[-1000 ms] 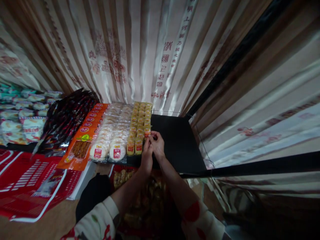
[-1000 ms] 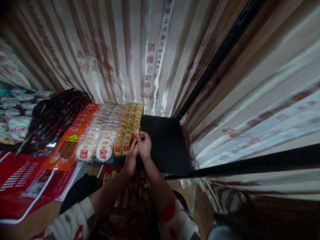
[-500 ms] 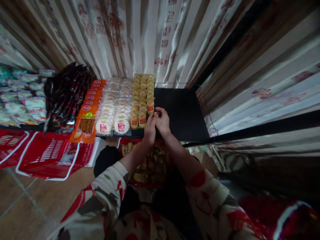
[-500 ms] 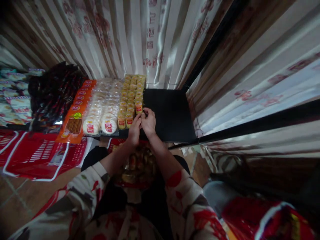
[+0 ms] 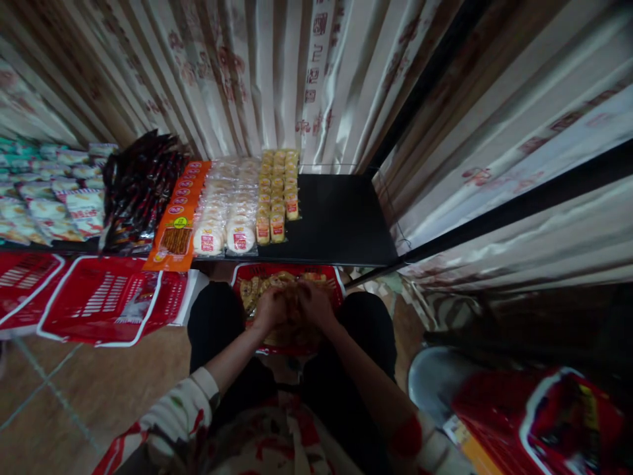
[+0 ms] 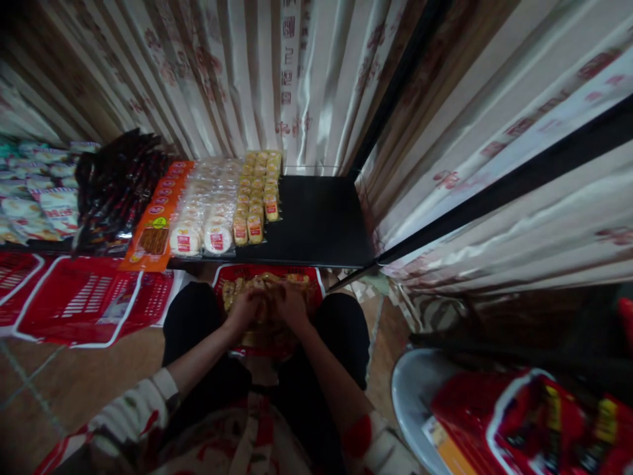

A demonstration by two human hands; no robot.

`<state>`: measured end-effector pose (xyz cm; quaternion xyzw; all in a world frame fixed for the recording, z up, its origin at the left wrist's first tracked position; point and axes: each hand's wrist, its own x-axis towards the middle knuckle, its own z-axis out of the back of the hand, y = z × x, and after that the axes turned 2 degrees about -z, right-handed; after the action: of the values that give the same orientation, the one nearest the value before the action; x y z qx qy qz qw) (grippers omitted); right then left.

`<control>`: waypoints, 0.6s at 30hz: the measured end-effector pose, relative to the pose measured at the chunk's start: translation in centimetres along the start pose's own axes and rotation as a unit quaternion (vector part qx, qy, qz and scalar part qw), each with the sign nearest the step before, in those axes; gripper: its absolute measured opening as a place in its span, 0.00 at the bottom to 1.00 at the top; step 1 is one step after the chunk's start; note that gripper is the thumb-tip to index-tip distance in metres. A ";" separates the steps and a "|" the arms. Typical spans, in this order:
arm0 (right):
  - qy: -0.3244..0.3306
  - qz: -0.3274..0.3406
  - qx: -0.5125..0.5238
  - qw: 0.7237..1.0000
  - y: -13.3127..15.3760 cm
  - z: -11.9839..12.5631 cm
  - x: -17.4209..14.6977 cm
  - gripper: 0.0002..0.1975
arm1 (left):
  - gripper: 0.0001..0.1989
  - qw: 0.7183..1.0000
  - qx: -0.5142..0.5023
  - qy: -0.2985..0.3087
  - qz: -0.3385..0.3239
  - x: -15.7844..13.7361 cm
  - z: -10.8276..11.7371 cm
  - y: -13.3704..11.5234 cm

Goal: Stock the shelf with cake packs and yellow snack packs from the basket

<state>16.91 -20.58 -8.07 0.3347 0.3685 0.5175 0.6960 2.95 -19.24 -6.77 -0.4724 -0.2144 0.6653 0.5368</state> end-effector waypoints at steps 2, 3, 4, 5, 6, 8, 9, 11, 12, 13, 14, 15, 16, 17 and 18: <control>0.065 -0.038 -0.074 0.994 -1.2 -1.1 -0.8 0.10 | 0.10 0.999 0.036 -0.007 0.026 -0.4 0.4 1.7; 0.095 -0.055 -0.103 0.989 -1.6 -1.6 -1.3 0.11 | 0.09 0.998 0.056 -0.013 0.029 -0.8 0.6 2.4; 0.122 -0.066 -0.127 0.982 -1.9 -2.1 -1.7 0.12 | 0.08 0.997 0.075 -0.019 0.026 -1.2 0.8 2.8; 0.147 -0.070 -0.145 0.976 -2.2 -2.5 -2.2 0.12 | 0.08 0.995 0.100 -0.021 0.020 -1.7 0.9 3.2; 0.169 -0.067 -0.154 0.971 -2.3 -2.9 -2.7 0.13 | 0.08 0.992 0.125 -0.017 0.010 -2.2 0.9 3.5; 0.200 -0.046 -0.152 0.967 -2.5 -3.6 -3.7 0.13 | 0.10 0.985 0.171 0.004 -0.019 -3.1 0.8 3.9; 0.202 -0.034 -0.143 0.968 -2.6 -3.9 -4.1 0.13 | 0.11 0.981 0.192 0.016 -0.035 -3.4 0.7 4.1; 0.181 -0.018 -0.119 0.976 -2.7 -4.2 -4.7 0.13 | 0.13 0.971 0.228 0.033 -0.060 -3.7 0.5 4.3; 0.161 -0.023 -0.108 0.981 -2.7 -4.3 -4.8 0.13 | 0.13 0.968 0.239 0.038 -0.069 -3.7 0.4 4.3; 0.142 -0.038 -0.101 0.984 -2.6 -4.4 -4.8 0.14 | 0.13 0.966 0.244 0.040 -0.075 -3.6 0.3 4.3; 0.127 -0.060 -0.100 0.985 -2.5 -4.5 -4.7 0.14 | 0.13 0.966 0.244 0.040 -0.079 -3.5 0.2 4.3; 0.118 -0.084 -0.107 0.984 -2.3 -4.7 -4.5 0.15 | 0.13 0.966 0.240 0.041 -0.082 -3.4 0.1 4.3; 0.112 -0.104 -0.124 0.980 -2.1 -4.8 -4.3 0.15 | 0.12 0.968 0.234 0.040 -0.081 -3.3 0.1 4.2; 0.108 -0.118 -0.150 0.976 -1.8 -5.0 -4.0 0.15 | 0.12 0.970 0.227 0.039 -0.079 -3.2 0.1 4.2; 0.109 -0.124 -0.184 0.969 -1.4 -5.2 -3.7 0.15 | 0.12 0.972 0.219 0.037 -0.075 -3.1 0.1 4.3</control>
<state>12.41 -24.03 -11.29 0.0942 0.3795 0.5196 0.7596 0.63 -23.53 -8.89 -0.3505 -0.0784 0.6357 0.6833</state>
